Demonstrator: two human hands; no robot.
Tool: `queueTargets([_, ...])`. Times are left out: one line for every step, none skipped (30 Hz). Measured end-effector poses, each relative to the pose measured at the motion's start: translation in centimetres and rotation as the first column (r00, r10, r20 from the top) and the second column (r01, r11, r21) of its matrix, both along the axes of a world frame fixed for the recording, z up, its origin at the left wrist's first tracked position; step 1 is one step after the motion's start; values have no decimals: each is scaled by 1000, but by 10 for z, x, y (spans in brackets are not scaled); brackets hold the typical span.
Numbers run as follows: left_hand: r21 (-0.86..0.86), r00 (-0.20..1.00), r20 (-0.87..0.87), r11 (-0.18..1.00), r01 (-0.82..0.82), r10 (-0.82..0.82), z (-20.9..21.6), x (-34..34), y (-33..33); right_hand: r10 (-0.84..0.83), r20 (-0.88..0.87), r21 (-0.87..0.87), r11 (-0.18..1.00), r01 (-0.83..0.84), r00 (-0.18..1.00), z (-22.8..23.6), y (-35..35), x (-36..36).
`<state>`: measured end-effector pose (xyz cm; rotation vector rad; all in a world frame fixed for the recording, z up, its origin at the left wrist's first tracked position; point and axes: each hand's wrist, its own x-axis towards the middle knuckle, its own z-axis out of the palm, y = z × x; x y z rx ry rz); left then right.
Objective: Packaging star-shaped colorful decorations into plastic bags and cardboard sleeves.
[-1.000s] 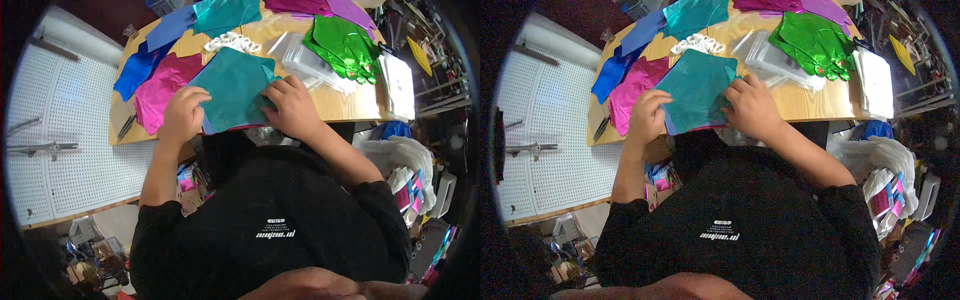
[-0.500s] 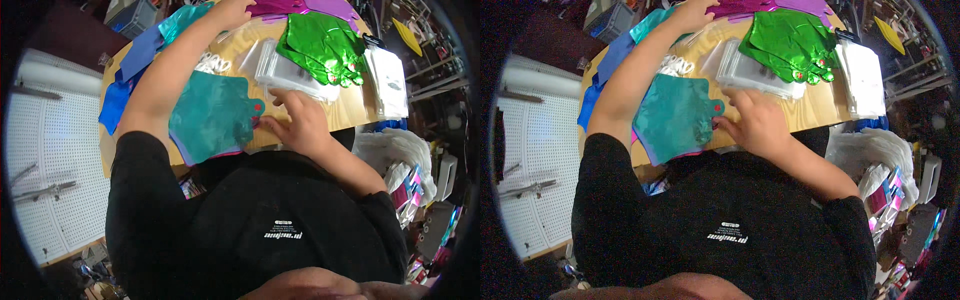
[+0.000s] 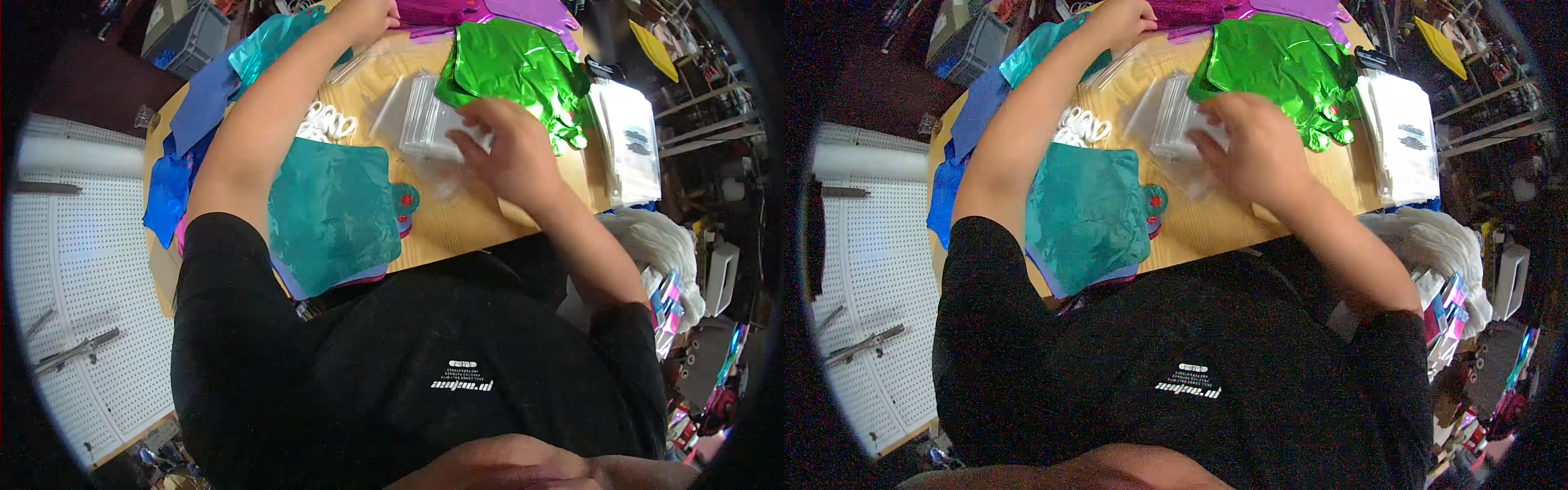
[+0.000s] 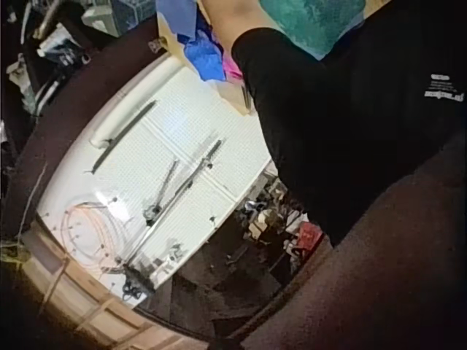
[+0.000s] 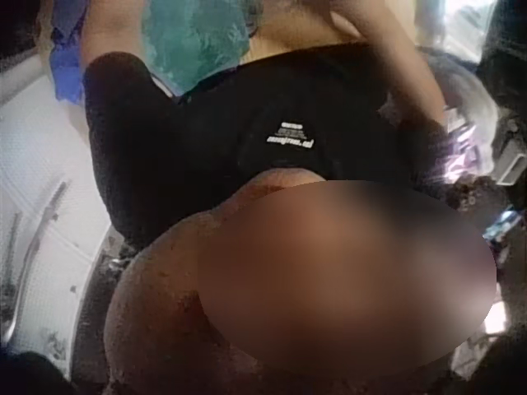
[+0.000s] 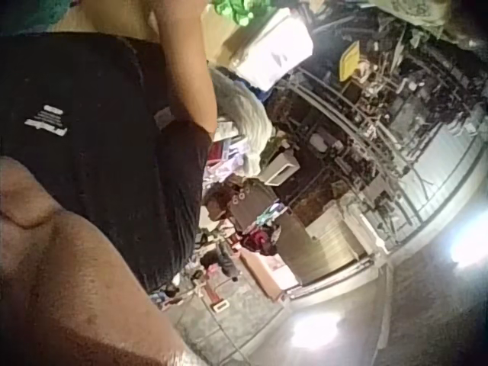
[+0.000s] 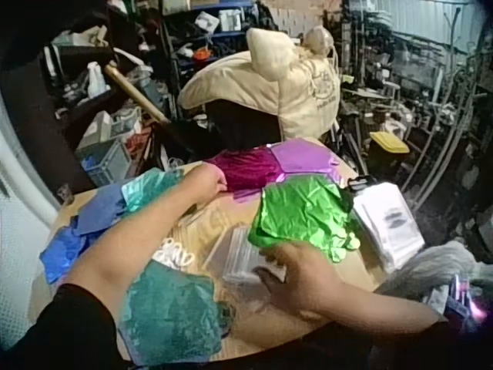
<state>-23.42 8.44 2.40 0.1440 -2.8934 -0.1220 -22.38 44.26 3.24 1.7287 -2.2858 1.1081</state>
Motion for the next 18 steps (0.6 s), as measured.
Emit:
queueTargets([37,999,-9,998,-42,43,0,-1,1,-8,-59,-34,999,6,998,-1,-8,-10])
queueTargets([33,999,-8,998,-49,49,-3,2,-8,4,-93,-120,993,-15,996,-3,-20,-20])
queueTargets([112,991,-133,993,39,-24,-8,10,-24,17,-91,-128,991,-29,996,-4,-34,-30])
queueTargets([180,960,-263,973,145,-95,-10,13,-33,0,-162,-157,987,-26,987,-6,-48,-42])
queueTargets([180,961,-261,973,145,-94,-7,10,-30,-23,-230,-181,983,-19,973,-10,-62,-57])
queueTargets([158,988,-140,987,-42,64,-2,0,-20,-30,-232,-178,984,-12,972,-15,-75,-74])
queueTargets([107,971,-23,966,-234,238,2,-3,-16,-58,-249,-149,989,21,967,-21,-91,-89])
queueTargets([105,971,-28,967,-234,238,3,-5,-15,-88,-271,-123,991,56,958,-25,-108,-106])
queueTargets([157,971,-45,962,-224,233,4,-9,-13,-96,-276,-128,990,62,956,-36,-126,-131])
queueTargets([214,974,-60,956,-203,221,2,-17,-8,52,-320,-359,917,-172,946,-52,-139,-160])
queueTargets([217,975,-62,957,-195,213,1,-23,-6,188,-397,-545,739,-396,898,-61,-149,-178])
queueTargets([296,963,-77,928,-226,259,-1,-19,-9,197,-396,-546,735,-403,897,-60,-159,-180])
queueTargets([375,950,-90,893,-247,301,-3,-16,-11,134,-273,-153,972,-180,953,-59,-165,-183])
queueTargets([372,945,-92,891,-261,315,-5,-11,-17,22,-197,300,953,39,980,-56,-173,-181])
queueTargets([377,926,-157,887,-265,343,-7,-8,-23,34,-199,297,955,27,979,-57,-175,-177])
queueTargets([381,904,-221,885,-266,367,-7,-7,-29,24,-257,212,977,32,966,-60,-174,-173])
queueTargets([381,901,-221,884,-272,372,-6,-3,-39,6,-310,127,991,35,951,-63,-173,-170])
queueTargets([506,910,-283,853,-126,302,-1,5,-51,10,-308,126,992,31,951,-64,-174,-168])
